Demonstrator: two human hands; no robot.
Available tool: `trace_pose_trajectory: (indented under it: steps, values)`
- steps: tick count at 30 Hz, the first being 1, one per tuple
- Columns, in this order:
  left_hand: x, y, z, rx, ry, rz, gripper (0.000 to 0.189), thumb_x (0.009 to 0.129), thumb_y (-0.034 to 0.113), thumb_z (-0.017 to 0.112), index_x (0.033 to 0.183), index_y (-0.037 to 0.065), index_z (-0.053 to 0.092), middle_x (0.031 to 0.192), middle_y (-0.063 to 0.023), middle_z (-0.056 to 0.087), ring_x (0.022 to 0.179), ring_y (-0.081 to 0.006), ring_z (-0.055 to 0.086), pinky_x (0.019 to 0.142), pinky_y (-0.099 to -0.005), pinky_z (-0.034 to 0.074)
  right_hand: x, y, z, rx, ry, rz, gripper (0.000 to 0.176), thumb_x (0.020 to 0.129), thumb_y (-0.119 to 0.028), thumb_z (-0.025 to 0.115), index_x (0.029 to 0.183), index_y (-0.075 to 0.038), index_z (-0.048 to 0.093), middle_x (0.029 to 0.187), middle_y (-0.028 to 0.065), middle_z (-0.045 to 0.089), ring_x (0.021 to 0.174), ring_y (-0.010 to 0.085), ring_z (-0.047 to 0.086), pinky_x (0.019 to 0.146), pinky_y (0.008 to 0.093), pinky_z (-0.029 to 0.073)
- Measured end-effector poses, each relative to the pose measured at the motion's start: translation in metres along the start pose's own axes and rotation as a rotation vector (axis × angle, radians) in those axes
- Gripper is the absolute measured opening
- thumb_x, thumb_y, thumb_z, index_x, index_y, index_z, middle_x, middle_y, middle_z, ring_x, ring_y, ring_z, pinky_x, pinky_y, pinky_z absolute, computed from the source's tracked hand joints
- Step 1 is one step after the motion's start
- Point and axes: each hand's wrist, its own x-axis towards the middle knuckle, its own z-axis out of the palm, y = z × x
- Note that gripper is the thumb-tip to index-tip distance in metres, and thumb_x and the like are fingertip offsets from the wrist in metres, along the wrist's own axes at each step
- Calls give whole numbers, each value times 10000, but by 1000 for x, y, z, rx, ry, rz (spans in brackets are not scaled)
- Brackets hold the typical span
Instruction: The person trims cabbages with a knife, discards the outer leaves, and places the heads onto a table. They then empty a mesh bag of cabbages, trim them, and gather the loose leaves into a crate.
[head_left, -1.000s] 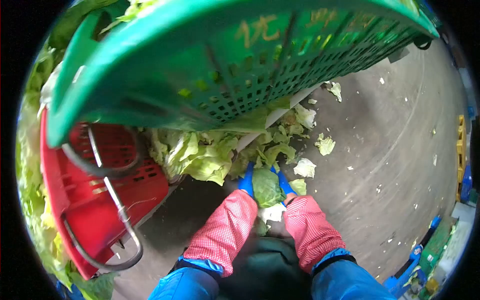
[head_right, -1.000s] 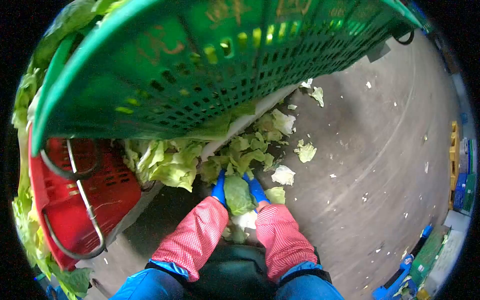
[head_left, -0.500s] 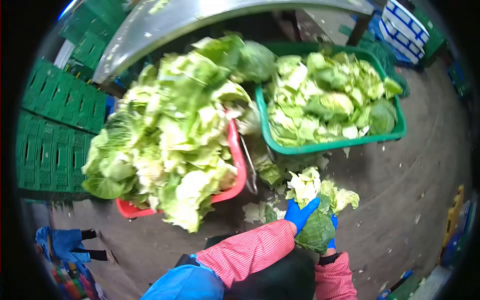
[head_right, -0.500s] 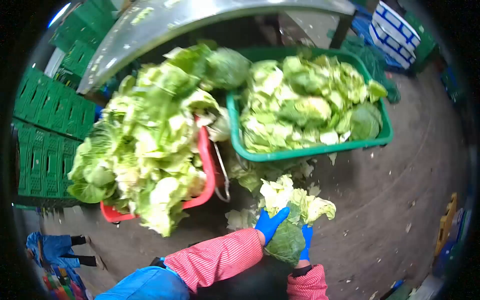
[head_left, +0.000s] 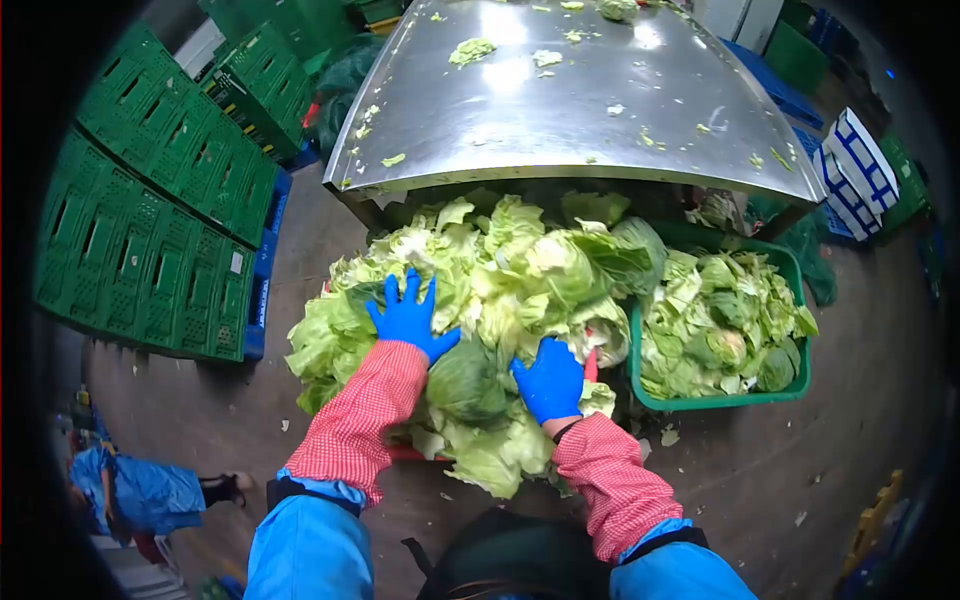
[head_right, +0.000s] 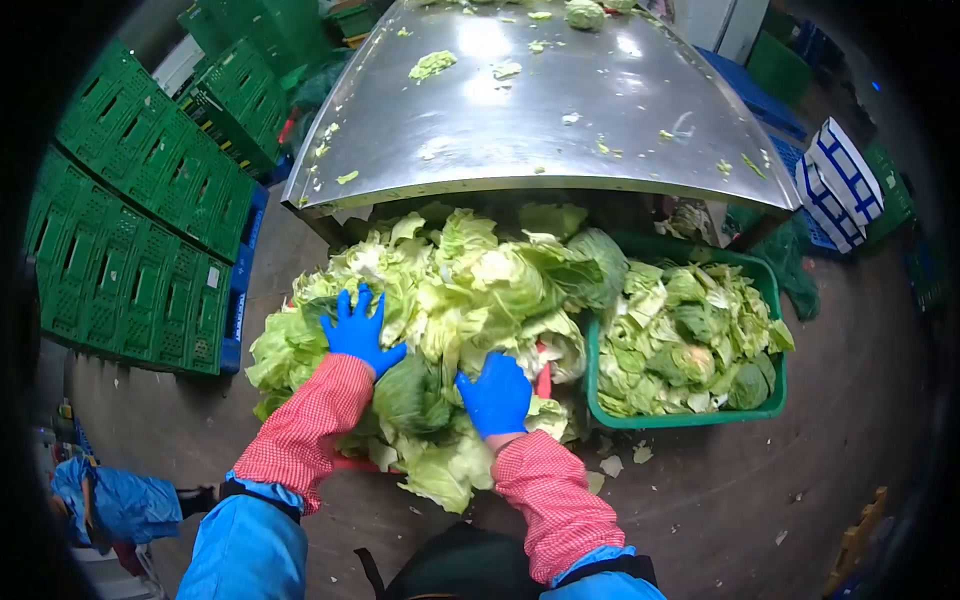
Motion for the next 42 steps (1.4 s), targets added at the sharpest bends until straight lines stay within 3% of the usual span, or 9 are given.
trace_pose_trajectory:
  steps: [8, 10, 12, 16, 25, 27, 31, 37, 42]
  values:
    - [53, -42, 189, -1035, -102, 93, 1136, 539, 746, 649, 1497, 300, 233, 1585, -66, 136, 1451, -345, 56, 1102, -647, 72, 59, 16, 88, -43, -10, 38, 444, 623, -286, 710, 1011, -82, 636, 938, 157, 607, 864, 341, 596, 736, 439, 488]
    - [77, -33, 154, 47, -300, 22, 1121, 557, 770, 609, 1500, 304, 223, 1582, -36, 154, 1449, -335, 53, 1109, -629, 88, 78, 32, 119, 15, 8, 26, 471, 618, -308, 724, 1014, -71, 625, 914, 157, 608, 833, 338, 598, 724, 444, 485]
    - [82, -53, 241, -1183, -64, 55, 1103, 570, 770, 601, 1499, 306, 228, 1580, -41, 159, 1450, -333, 49, 1108, -628, 91, 81, 39, 124, 46, -11, 68, 505, 626, -346, 739, 1022, -56, 623, 939, 159, 617, 831, 338, 609, 731, 435, 492]
    - [83, -44, 185, 40, -280, 33, 1077, 599, 815, 523, 1500, 299, 238, 1586, -53, 140, 1456, -336, 33, 1091, -647, 67, 78, 35, 104, 179, -11, 42, 558, 683, -408, 722, 1087, -39, 615, 1012, 174, 626, 915, 335, 612, 792, 435, 493]
    - [66, -62, 125, 17, -335, 74, 908, 744, 541, 684, 1441, 64, 352, 1518, -170, 296, 1392, -324, 301, 1131, -391, 255, 34, 24, -17, 17, -156, -108, 722, 765, -492, 680, 1215, 43, 499, 933, 185, 598, 850, 343, 606, 702, 446, 495]
    - [32, -72, 141, -948, 31, -20, 715, 795, 337, 741, 1352, -4, 451, 1394, -184, 473, 1237, -310, 493, 1035, -382, 384, 5, 22, -72, -110, -165, -184, 754, 770, -488, 680, 1255, 50, 469, 898, 156, 590, 814, 312, 599, 669, 417, 486]
    - [-37, -35, 93, -969, 507, -320, 414, 910, 208, 651, 1241, -17, 547, 1170, -109, 595, 1040, -188, 553, 916, -318, 436, -73, 83, -119, -14, 64, -312, 717, 791, -437, 689, 1267, 58, 485, 811, 85, 590, 734, 245, 599, 606, 389, 465]
    - [-211, 206, 96, -993, -26, 577, 193, 945, 133, 527, 1017, 40, 679, 1057, -104, 654, 918, -216, 629, 817, -357, 494, -256, 291, 7, 927, -90, 684, 475, 865, -356, 662, 1233, -78, 546, 1045, 152, 649, 940, 294, 638, 780, 390, 506]
    - [-258, 248, 444, -1299, -544, -149, 527, 940, 275, 569, 1361, 26, 374, 1397, -146, 382, 1283, -244, 373, 1071, -354, 291, -394, 476, 111, 403, -397, 1050, 617, 887, -505, 581, 1276, -34, 497, 1123, 240, 614, 1050, 340, 602, 910, 405, 464]
